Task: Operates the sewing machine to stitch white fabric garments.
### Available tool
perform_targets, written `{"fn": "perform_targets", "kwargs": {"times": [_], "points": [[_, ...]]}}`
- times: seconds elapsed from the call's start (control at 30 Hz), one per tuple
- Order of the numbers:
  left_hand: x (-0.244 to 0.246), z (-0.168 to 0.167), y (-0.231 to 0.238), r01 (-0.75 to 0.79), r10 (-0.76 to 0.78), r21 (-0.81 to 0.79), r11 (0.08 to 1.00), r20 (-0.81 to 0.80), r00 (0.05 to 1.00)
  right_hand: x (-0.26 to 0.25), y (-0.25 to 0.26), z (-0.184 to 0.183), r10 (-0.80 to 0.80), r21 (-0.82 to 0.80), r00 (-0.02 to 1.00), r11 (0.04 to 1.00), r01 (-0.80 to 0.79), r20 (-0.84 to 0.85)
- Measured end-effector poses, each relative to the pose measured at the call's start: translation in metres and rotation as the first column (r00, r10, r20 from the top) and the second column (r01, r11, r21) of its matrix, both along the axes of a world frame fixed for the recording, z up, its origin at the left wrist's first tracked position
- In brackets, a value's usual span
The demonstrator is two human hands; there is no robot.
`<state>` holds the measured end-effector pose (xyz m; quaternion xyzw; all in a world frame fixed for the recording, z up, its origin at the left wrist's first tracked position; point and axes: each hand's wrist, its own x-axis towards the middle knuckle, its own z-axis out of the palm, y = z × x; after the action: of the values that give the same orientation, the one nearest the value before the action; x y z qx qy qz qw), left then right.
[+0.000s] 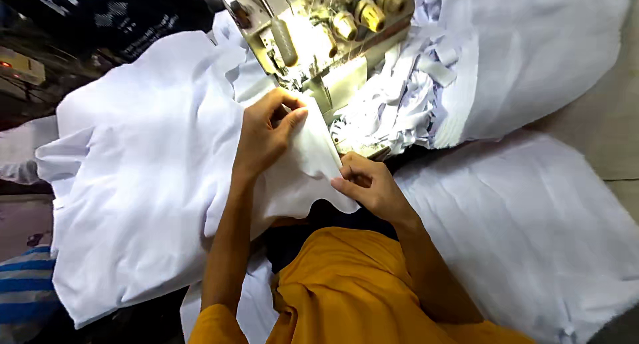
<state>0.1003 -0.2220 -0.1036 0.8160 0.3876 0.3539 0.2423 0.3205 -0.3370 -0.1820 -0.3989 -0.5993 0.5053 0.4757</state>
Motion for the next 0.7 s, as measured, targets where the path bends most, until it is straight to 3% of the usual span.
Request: {"fn": "perform_targets", "kwargs": {"times": [0.4,0.7], "points": [[-0.007,-0.01,0.005,0.038,-0.038,0.002,0.999,-0.047,0.998,0.006,-0.001,-0.004,0.034,0.051,0.999,0.998,-0.033,-0.026],[-0.008,-0.012,0.004,-0.006,0.005,-0.021,1.0,-0.03,1.0,0.011,-0.004,-0.003,0.025,-0.029,0.997,0.999,-0.028,-0.07]]}}
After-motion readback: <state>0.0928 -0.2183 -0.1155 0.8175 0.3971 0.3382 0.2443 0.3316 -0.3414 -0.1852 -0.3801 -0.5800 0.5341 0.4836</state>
